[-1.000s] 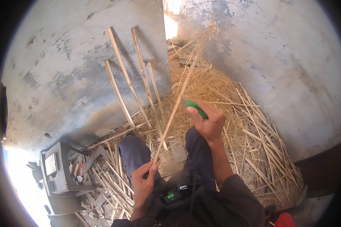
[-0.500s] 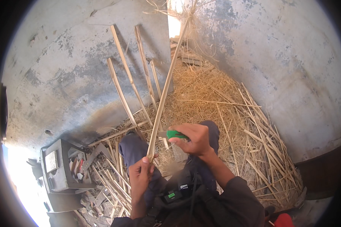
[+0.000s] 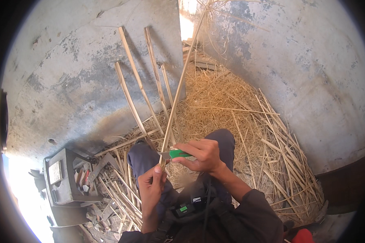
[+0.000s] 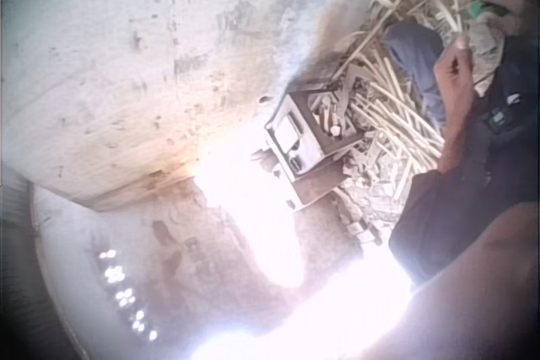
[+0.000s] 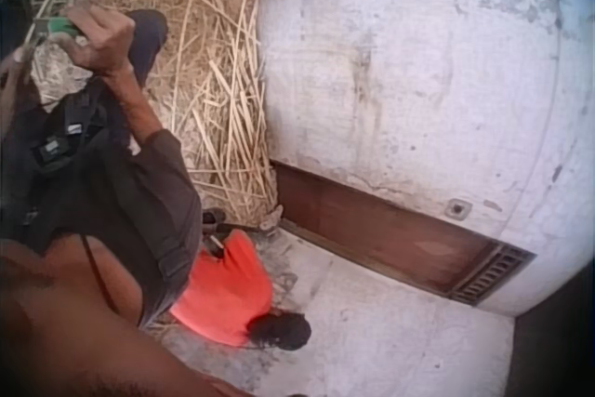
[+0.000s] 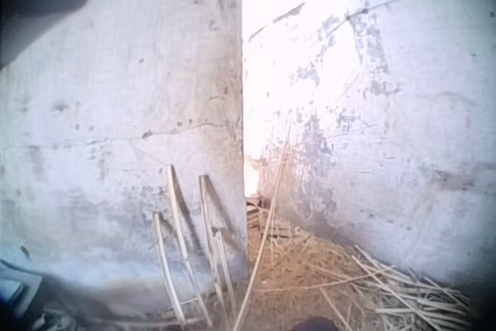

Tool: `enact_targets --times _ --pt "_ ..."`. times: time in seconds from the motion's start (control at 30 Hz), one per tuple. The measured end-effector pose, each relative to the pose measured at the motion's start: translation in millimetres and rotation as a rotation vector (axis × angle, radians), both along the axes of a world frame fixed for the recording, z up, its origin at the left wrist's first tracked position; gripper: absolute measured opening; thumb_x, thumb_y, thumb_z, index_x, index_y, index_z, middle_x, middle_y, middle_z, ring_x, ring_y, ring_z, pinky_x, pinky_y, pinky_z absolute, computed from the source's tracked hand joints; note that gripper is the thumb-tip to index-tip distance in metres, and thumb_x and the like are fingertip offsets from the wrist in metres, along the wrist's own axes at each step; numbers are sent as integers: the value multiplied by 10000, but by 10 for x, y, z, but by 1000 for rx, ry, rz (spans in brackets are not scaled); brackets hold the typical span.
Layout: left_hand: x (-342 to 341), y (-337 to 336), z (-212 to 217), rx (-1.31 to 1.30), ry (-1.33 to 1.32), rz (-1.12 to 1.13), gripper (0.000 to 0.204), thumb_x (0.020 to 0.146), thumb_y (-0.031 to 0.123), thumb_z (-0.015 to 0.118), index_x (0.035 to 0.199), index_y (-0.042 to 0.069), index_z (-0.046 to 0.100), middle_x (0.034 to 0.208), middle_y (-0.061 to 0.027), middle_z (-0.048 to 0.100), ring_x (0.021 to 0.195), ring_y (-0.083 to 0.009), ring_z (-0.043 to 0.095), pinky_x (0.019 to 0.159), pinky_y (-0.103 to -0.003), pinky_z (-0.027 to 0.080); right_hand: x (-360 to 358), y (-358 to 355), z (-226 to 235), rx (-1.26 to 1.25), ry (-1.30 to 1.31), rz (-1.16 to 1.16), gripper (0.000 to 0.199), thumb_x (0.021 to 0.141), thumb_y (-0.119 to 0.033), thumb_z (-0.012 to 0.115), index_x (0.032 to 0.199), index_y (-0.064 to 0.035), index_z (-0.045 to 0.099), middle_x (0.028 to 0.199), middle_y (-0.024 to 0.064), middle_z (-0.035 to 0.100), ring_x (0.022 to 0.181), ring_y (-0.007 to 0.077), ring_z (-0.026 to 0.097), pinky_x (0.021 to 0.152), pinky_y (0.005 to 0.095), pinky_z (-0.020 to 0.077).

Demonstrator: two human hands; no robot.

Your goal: The person sits on the floor and uses a green utility knife to peel the outer layer off a long bamboo stick. They hold the stick with their left hand and scrape downwards with the knife in their right hand, repeating the motion along the length of the stick.

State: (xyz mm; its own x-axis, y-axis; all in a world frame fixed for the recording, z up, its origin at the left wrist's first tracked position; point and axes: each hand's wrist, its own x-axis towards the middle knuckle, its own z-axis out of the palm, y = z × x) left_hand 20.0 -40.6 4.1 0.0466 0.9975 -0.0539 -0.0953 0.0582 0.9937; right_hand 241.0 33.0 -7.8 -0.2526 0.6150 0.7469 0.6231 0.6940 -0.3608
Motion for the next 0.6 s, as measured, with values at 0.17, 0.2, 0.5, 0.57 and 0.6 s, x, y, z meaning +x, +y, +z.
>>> enact_targets --times 0.17,0.2,0.5,0.57,0.6 --pt "-26 -17 41 -27 -2 -27 324 1165 196 597 1279 -59 761 766 82 490 701 -22 403 607 -242 298 34 -2 26 6 -16 -23 445 904 -535 845 1051 -115 841 682 -2 655 527 199 599 510 346 409" --pt "-27 -24 52 -28 -6 -29 320 1161 191 602 1285 -57 762 770 84 493 703 -22 406 608 -240 299 36 -4 25 7 -18 -23 446 905 -537 844 1052 -115 842 680 -3 653 526 200 597 509 345 407" --pt "-31 -51 29 -16 43 -13 291 1134 162 640 1288 -44 776 796 90 518 726 -17 415 626 -234 319 69 3 42 65 -61 -83 433 880 -555 857 1039 -152 854 639 -30 605 489 174 544 485 330 393" --pt "-33 -55 31 -22 45 -14 290 1132 161 643 1293 -40 776 793 91 515 728 -17 415 628 -234 322 73 16 56 80 -64 -89 416 873 -552 865 1033 -168 857 630 -41 595 483 161 536 476 322 392" --pt "-35 -53 30 -22 49 -13 289 1131 161 644 1293 -38 778 791 92 512 728 -18 415 628 -234 322 71 15 78 79 -67 -94 416 876 -556 861 1030 -169 857 628 -42 592 483 161 535 477 322 392"
